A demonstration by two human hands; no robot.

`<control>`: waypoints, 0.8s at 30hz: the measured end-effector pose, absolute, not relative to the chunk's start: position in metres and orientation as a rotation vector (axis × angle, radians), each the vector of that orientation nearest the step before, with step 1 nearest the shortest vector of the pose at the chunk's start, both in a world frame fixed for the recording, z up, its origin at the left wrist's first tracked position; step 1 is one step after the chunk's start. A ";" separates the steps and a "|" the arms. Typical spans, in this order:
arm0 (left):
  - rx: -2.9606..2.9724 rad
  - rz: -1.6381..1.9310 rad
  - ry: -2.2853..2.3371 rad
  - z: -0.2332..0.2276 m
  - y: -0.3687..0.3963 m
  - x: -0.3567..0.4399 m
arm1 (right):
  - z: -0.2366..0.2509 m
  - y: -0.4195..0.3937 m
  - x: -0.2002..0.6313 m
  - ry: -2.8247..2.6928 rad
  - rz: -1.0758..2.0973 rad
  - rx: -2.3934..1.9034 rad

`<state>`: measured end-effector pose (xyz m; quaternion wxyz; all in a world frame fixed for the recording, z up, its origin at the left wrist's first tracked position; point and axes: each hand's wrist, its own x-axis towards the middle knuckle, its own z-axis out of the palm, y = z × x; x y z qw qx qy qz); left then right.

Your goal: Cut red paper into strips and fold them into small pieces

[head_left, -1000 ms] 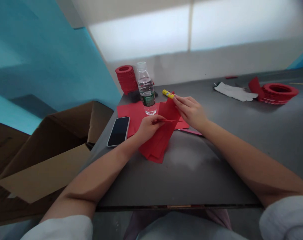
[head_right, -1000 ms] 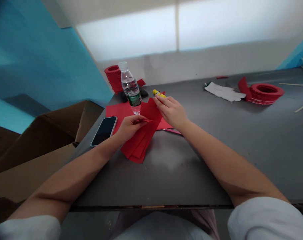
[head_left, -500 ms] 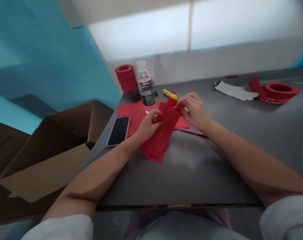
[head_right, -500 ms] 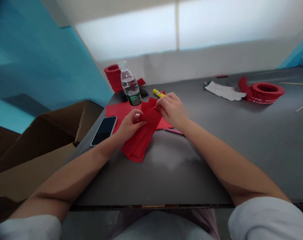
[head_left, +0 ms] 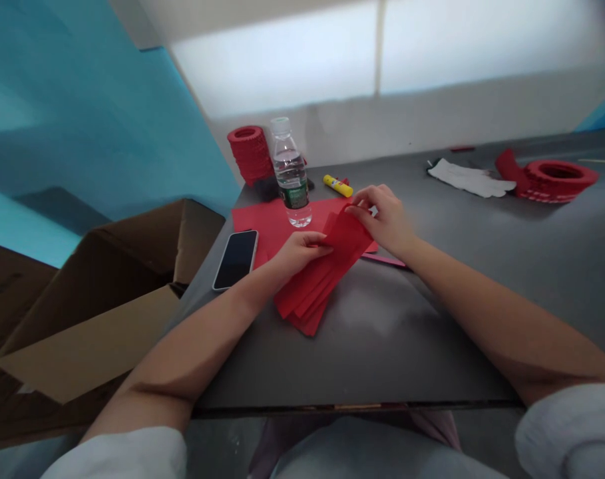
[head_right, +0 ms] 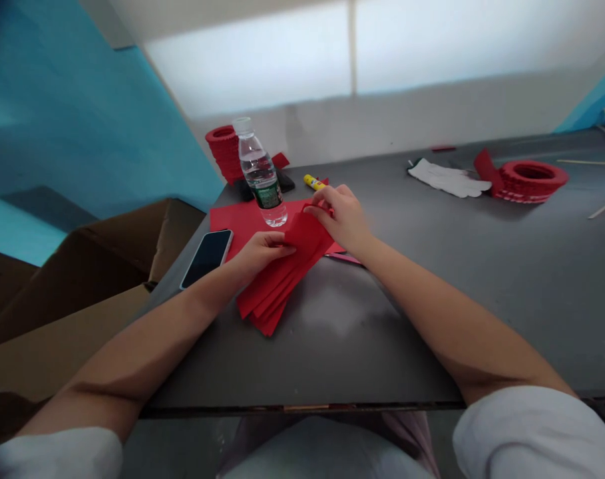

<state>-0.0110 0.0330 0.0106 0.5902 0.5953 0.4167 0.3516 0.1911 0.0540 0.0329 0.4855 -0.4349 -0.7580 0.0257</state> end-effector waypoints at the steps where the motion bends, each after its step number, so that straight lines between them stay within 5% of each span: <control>1: 1.373 0.820 0.978 0.011 0.033 -0.011 | 0.035 0.056 0.193 -1.818 0.023 -1.052; 11: 1.594 0.788 1.237 -0.008 0.040 -0.010 | 0.009 0.022 0.268 -2.533 0.364 -1.545; 24: 2.033 0.822 1.520 -0.009 0.026 -0.005 | 0.007 -0.035 0.293 -2.312 0.473 -1.676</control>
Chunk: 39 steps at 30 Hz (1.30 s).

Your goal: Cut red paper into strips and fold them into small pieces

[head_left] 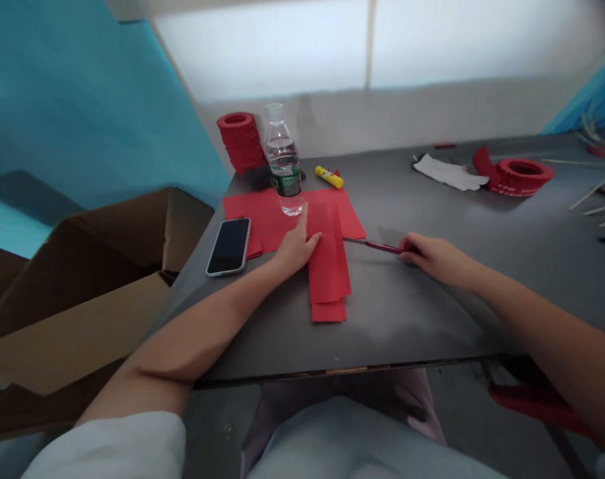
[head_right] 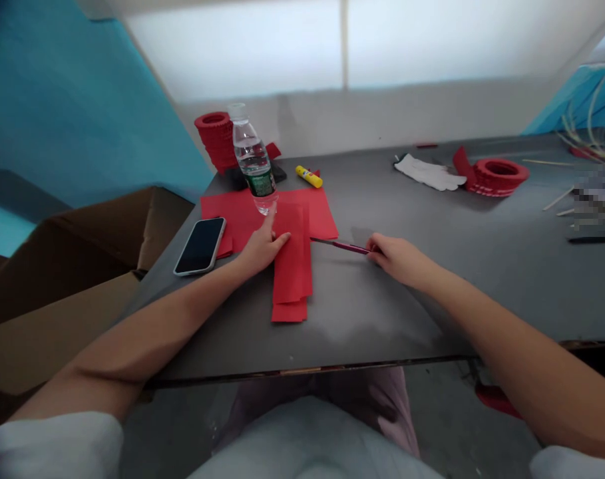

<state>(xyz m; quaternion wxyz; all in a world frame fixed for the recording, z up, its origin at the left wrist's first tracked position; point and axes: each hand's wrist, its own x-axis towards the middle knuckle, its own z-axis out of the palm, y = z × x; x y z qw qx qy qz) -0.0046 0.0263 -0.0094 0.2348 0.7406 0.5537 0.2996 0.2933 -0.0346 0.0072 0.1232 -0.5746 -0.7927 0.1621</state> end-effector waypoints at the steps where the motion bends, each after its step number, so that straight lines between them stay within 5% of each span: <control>1: 2.137 0.762 1.545 -0.007 0.026 -0.007 | 0.009 -0.040 0.295 -2.283 0.485 -1.687; 6: 2.518 0.515 1.555 0.007 0.027 -0.020 | 0.013 -0.073 0.292 -2.180 0.453 -1.732; 9: 2.753 0.383 1.189 0.020 0.026 -0.025 | 0.014 -0.094 0.285 -2.126 0.410 -1.767; 16: 2.591 -0.338 0.784 0.027 0.023 -0.029 | 0.004 -0.128 0.267 -2.288 0.170 -1.404; 21: 2.543 -0.354 0.852 0.022 0.016 -0.021 | 0.000 -0.143 0.260 -2.551 -0.150 -1.208; 39: 2.566 -0.394 0.897 0.023 0.015 -0.017 | -0.010 -0.160 0.262 -2.653 -0.320 -1.337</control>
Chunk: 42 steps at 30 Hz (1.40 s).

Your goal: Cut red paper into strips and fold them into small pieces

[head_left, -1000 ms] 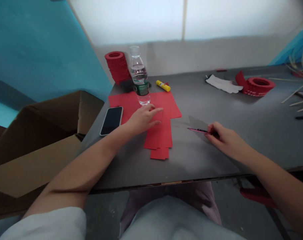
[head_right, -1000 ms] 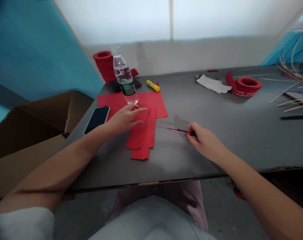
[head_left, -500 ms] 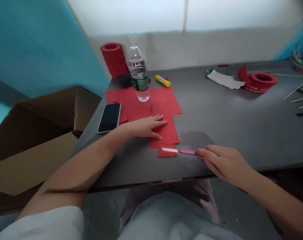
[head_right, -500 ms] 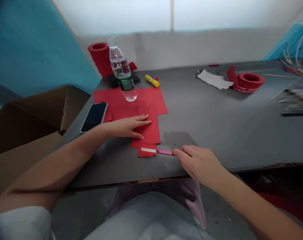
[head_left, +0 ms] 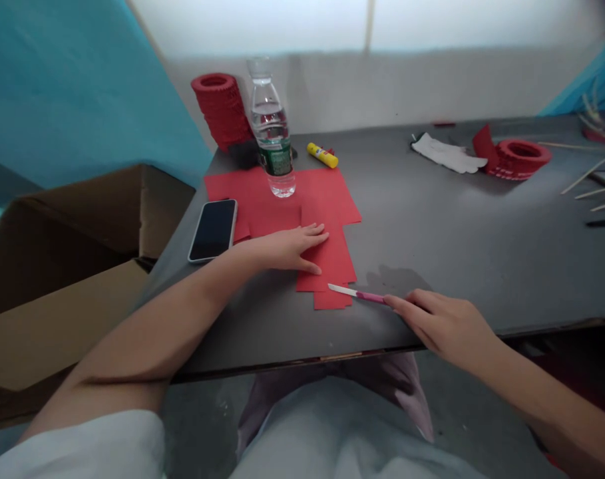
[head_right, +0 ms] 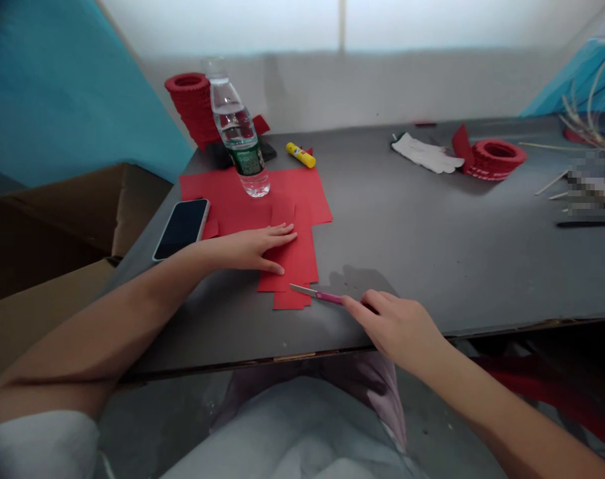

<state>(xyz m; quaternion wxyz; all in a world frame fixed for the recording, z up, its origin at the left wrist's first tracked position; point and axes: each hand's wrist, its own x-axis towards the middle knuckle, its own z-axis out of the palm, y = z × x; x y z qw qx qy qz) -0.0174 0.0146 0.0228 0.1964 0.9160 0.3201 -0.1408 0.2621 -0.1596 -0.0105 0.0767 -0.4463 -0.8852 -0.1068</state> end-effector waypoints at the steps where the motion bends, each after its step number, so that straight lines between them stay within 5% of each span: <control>1: 2.566 -0.391 0.895 0.023 0.015 -0.018 | -0.010 -0.160 0.263 -2.658 -0.311 -1.338; 42: 2.936 -0.314 0.806 0.020 -0.026 0.006 | -0.020 -0.183 0.280 -2.470 -0.393 -1.519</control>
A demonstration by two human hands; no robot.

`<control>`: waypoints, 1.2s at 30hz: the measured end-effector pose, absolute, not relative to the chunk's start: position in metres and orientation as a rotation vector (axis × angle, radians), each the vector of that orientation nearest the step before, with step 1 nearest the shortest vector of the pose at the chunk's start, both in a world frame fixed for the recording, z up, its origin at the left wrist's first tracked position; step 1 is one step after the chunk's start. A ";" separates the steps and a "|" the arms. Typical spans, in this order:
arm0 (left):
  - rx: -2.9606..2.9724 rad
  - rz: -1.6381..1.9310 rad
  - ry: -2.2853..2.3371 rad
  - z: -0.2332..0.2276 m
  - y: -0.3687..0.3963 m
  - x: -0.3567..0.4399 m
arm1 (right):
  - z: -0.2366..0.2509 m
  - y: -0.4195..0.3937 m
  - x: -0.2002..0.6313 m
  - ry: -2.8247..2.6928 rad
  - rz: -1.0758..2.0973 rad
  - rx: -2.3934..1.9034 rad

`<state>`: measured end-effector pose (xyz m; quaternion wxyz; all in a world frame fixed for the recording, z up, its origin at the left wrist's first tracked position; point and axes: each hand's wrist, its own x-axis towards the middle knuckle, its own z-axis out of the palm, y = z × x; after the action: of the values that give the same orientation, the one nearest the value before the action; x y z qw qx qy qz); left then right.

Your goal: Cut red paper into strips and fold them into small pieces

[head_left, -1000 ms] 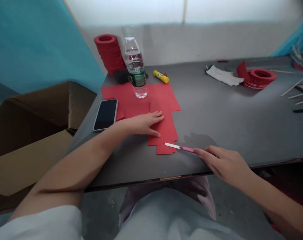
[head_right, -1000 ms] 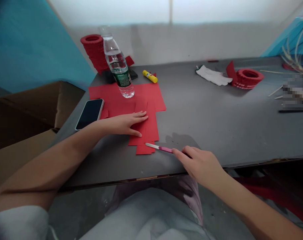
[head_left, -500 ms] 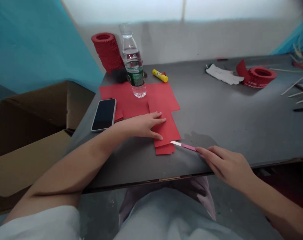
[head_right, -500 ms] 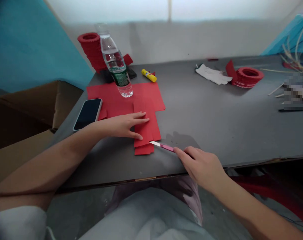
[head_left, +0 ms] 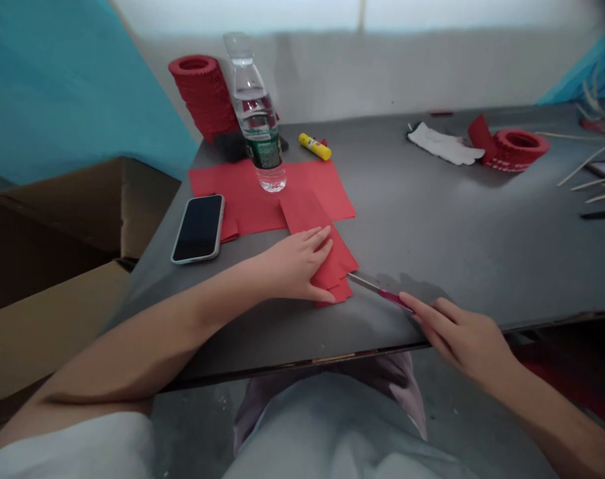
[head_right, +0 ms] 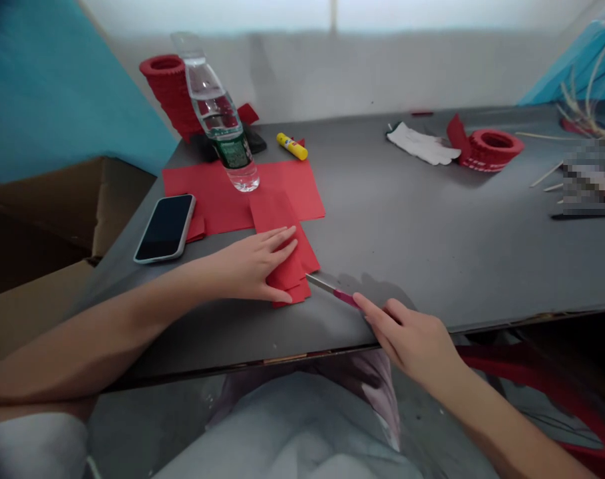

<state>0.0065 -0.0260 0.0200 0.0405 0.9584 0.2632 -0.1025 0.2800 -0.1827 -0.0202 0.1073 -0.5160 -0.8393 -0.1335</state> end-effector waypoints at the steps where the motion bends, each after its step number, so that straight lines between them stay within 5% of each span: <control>1: 2.936 -0.323 0.803 0.020 -0.027 0.007 | -0.020 -0.182 0.280 -2.490 -0.395 -1.509; 36: 2.752 -0.281 0.723 0.035 -0.015 0.001 | -0.017 -0.171 0.280 -2.557 -0.254 -1.438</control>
<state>0.0006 -0.0147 0.0350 0.1408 0.9529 0.2504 -0.0973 0.2798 -0.1712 -0.0173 0.0982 -0.4861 -0.8641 -0.0857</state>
